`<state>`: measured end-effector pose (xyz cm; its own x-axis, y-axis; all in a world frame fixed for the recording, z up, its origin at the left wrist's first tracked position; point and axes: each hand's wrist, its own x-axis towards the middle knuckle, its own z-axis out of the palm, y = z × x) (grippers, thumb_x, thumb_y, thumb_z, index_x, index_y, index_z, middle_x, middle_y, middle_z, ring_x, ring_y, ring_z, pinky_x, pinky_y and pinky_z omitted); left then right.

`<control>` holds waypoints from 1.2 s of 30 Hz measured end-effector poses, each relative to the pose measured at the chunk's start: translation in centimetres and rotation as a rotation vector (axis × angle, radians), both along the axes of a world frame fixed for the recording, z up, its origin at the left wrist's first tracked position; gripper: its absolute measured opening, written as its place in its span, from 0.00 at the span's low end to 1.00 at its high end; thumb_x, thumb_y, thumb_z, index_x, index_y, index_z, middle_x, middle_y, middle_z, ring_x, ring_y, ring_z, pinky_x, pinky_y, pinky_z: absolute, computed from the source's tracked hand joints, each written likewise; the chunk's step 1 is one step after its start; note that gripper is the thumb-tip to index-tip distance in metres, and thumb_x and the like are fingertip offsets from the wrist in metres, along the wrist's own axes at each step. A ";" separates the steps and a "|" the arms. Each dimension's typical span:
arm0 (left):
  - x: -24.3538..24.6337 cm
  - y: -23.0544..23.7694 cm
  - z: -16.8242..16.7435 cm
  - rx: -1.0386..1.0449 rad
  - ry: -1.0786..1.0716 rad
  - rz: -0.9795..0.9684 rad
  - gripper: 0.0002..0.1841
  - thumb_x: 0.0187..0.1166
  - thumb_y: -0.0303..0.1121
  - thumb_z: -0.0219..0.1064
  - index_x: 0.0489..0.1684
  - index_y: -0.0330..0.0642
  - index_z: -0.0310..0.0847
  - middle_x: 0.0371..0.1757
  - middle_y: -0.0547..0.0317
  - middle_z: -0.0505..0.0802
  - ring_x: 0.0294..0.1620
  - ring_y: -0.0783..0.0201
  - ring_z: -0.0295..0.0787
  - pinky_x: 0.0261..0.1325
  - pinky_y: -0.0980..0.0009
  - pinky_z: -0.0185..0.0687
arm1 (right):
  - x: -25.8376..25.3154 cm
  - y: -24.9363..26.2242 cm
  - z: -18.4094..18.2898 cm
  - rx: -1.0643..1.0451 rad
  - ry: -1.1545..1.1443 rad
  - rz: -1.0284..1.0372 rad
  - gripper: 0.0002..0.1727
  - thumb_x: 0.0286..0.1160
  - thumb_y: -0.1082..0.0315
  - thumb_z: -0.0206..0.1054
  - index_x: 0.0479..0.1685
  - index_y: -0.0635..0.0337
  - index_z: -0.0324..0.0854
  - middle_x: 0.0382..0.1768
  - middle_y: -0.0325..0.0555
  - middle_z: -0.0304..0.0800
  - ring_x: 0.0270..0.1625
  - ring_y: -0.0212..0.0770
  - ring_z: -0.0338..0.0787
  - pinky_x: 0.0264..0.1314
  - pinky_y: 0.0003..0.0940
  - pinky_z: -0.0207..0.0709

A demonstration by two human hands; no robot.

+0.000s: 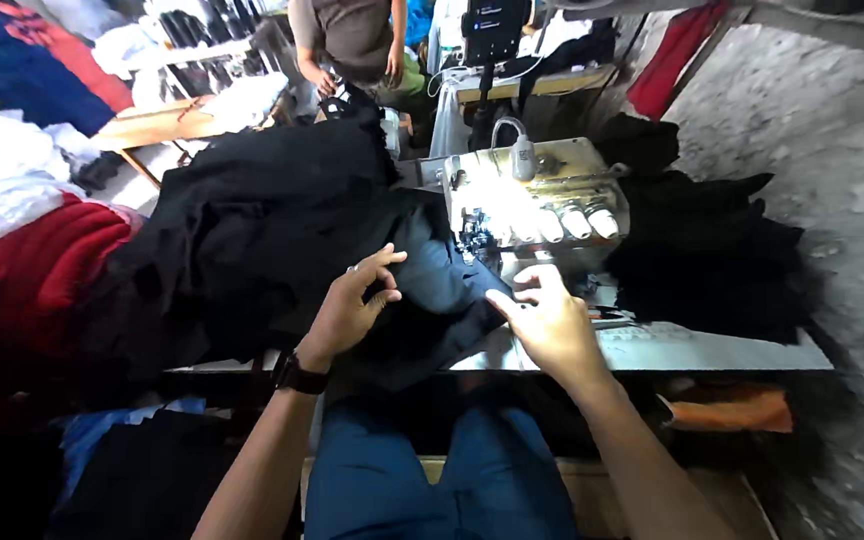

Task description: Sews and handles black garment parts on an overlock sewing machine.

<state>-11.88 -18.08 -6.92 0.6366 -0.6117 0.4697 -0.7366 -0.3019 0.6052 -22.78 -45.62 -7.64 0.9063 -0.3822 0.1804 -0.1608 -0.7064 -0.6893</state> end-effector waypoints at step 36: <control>-8.3 -5.0 13.1 -0.179 0.106 -0.041 0.25 0.84 0.31 0.66 0.79 0.36 0.70 0.49 0.58 0.93 0.43 0.67 0.91 0.44 0.71 0.91 | -4.0 0.9 5.6 0.270 -0.751 0.451 0.08 0.59 0.71 0.83 0.37 0.53 0.94 0.38 0.29 0.91 0.39 0.21 0.87 0.41 0.15 0.82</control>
<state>-20.21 -23.08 6.14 0.6646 -0.5509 0.5048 -0.6752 -0.1534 0.7215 -26.76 -44.75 -2.04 0.6605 -0.1353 0.7385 0.6486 -0.3927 -0.6521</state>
